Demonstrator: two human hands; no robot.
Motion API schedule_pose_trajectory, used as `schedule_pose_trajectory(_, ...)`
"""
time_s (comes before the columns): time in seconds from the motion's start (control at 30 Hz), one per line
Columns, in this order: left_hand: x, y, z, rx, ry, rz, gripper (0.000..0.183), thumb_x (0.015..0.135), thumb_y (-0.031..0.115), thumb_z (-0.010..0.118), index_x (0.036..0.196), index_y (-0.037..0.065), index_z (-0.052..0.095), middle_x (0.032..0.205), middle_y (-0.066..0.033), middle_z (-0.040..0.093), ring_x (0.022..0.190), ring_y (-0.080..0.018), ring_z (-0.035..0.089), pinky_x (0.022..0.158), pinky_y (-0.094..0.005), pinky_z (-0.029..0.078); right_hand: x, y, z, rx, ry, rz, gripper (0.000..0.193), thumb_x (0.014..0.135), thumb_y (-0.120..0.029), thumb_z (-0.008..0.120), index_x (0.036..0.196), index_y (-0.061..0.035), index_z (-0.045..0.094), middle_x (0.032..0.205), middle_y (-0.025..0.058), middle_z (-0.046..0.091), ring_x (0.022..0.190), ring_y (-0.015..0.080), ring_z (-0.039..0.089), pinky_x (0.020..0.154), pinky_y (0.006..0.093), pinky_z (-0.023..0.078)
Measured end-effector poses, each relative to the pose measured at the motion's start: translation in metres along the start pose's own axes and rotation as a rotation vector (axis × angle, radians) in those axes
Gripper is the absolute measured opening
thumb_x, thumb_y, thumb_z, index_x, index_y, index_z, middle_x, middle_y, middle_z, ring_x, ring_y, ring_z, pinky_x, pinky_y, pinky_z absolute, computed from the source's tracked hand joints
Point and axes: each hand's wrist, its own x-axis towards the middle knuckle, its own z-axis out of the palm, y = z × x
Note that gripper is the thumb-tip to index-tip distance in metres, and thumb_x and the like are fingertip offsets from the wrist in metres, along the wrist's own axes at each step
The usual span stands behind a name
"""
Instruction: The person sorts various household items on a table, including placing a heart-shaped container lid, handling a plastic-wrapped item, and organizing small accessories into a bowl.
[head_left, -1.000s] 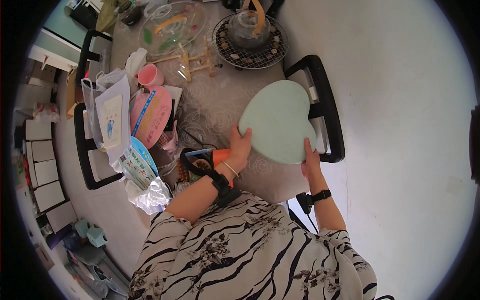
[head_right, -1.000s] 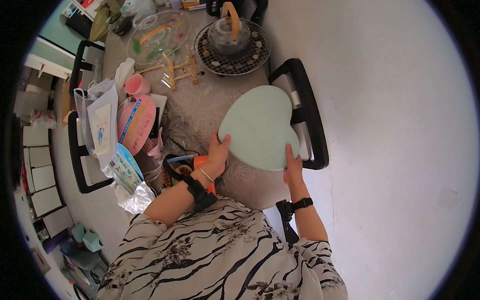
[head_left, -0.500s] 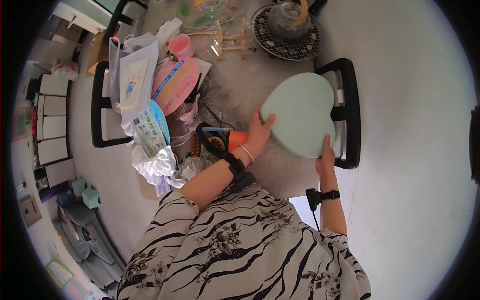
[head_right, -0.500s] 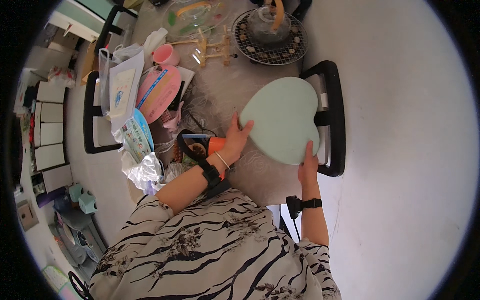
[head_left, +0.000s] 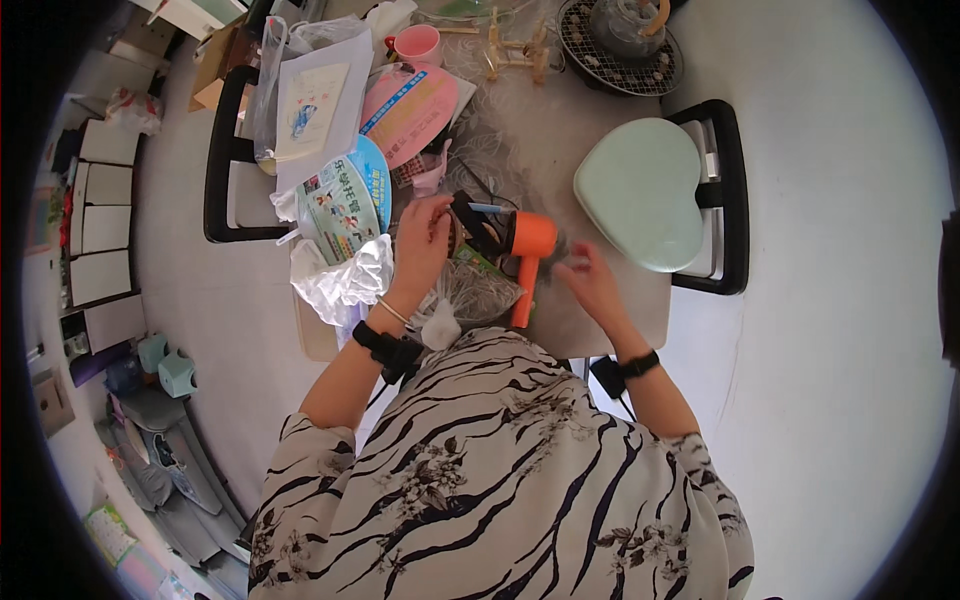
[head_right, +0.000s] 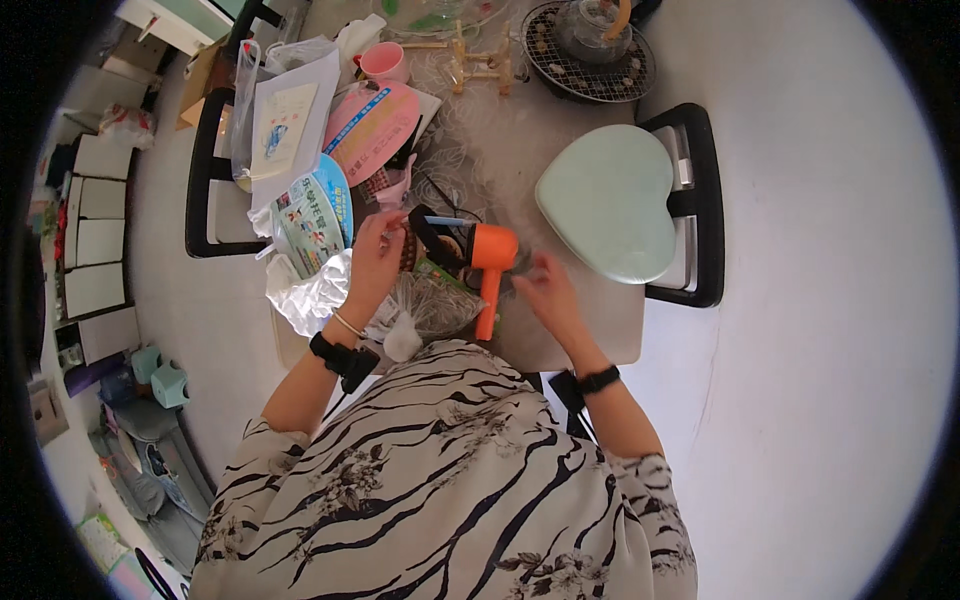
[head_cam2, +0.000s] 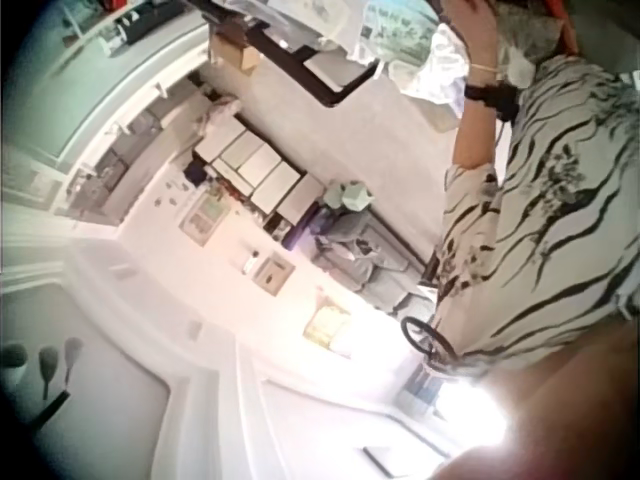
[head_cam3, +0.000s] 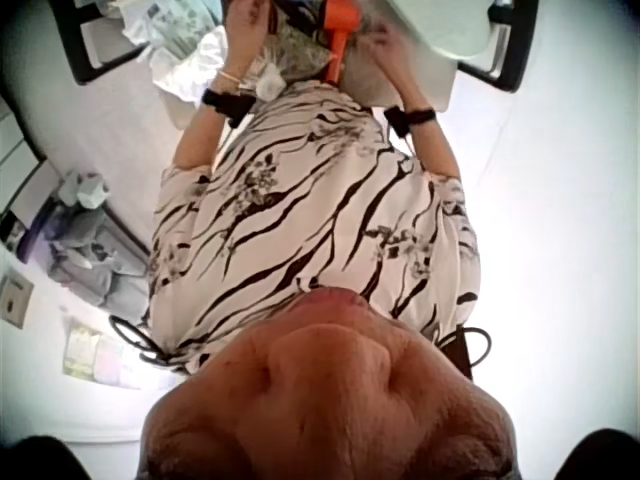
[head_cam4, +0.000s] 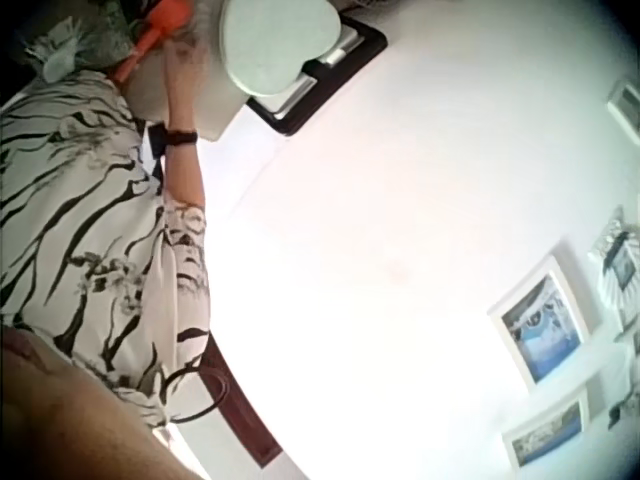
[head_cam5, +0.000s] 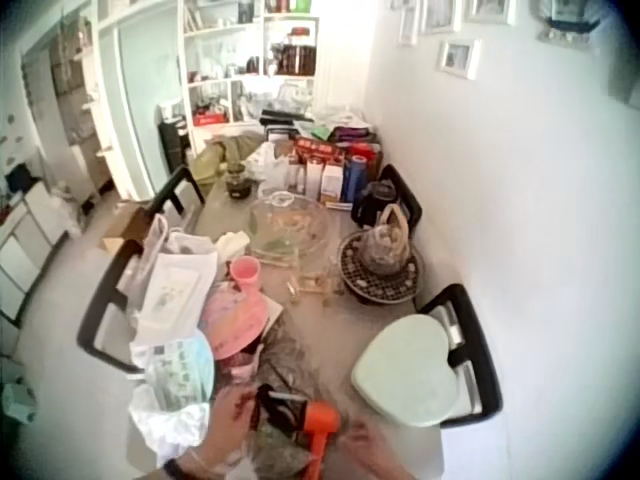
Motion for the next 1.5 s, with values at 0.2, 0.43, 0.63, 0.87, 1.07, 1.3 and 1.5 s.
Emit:
schedule_pose_trajectory(0.2,0.013,-0.013,0.012,0.448,-0.268,0.714,0.049,0.069,-0.008,0.054,0.116,0.005,0.056,0.117,-0.0177,0.052,0.115,-0.0394,0.048,0.098,-0.0442,0.04,0.037,0.001,0.053,-0.227,0.106,-0.114,0.102,0.066,-0.026,0.082,0.145,-0.0038,0.021,0.127,0.0259,0.049,0.112,0.038,0.054,0.093,0.0421,0.046)
schedule_pose_trajectory(0.43,0.026,-0.037,-0.003,0.377,-0.336,0.517,0.032,0.07,-0.006,0.057,0.101,0.001,0.054,0.111,-0.0195,0.053,0.109,-0.0395,0.049,0.09,-0.0432,0.043,0.017,-0.017,0.07,-0.01,0.247,0.048,0.102,0.068,-0.016,0.073,0.148,-0.0061,0.011,0.111,0.0232,0.059,0.102,0.0339,0.06,0.087,0.0403,0.048)
schedule_pose_trajectory(0.63,0.046,-0.044,-0.023,0.265,-0.13,0.477,0.026,0.076,0.0,0.06,0.101,0.0,0.053,0.1,-0.0214,0.056,0.094,-0.0425,0.053,0.08,-0.0443,0.044,-0.002,-0.079,-0.015,-0.047,0.38,-0.062,0.088,0.076,-0.01,0.066,0.149,-0.0083,0.018,0.111,0.0209,0.061,0.096,0.0263,0.062,0.082,0.0359,0.049)
schedule_pose_trajectory(0.87,0.05,-0.022,-0.035,0.084,-0.152,0.139,0.016,0.083,0.01,0.062,0.096,0.0,0.06,0.078,-0.0162,0.062,0.072,-0.0271,0.062,0.065,-0.0348,0.046,0.074,-0.05,-0.137,-0.27,0.601,-0.146,0.083,0.075,-0.011,0.069,0.145,-0.0046,0.025,0.127,0.0203,0.054,0.113,0.0316,0.057,0.094,0.0353,0.045)
schedule_pose_trajectory(1.07,0.04,-0.016,-0.039,-0.242,-0.07,-0.072,0.025,0.093,0.023,0.058,0.095,-0.001,0.061,0.075,-0.0044,0.063,0.067,-0.0102,0.057,0.061,-0.0257,0.045,0.114,-0.027,-0.154,-0.304,0.477,-0.057,0.085,0.075,-0.018,0.072,0.144,-0.0032,0.025,0.13,0.0243,0.05,0.115,0.038,0.053,0.094,0.0391,0.044)
schedule_pose_trajectory(1.3,0.026,-0.023,-0.046,-0.332,-0.12,-0.224,0.03,0.098,0.027,0.05,0.098,-0.001,0.059,0.078,-0.005,0.063,0.071,-0.0118,0.058,0.067,-0.0254,0.048,0.072,-0.066,-0.078,-0.291,0.525,-0.404,0.039,0.086,-0.01,0.061,0.124,-0.0044,0.054,0.113,0.0169,0.06,0.102,0.0332,0.058,0.089,0.039,0.047)
schedule_pose_trajectory(1.5,0.015,-0.013,-0.045,-0.346,-0.113,-0.296,0.031,0.099,0.029,0.047,0.098,0.0,0.059,0.072,-0.0052,0.061,0.068,-0.0125,0.057,0.066,-0.0257,0.046,0.075,-0.072,0.052,-0.189,-0.137,-0.66,0.037,0.077,-0.001,0.057,0.113,-0.0094,0.063,0.112,0.0123,0.061,0.099,0.0339,0.057,0.086,0.0387,0.048)
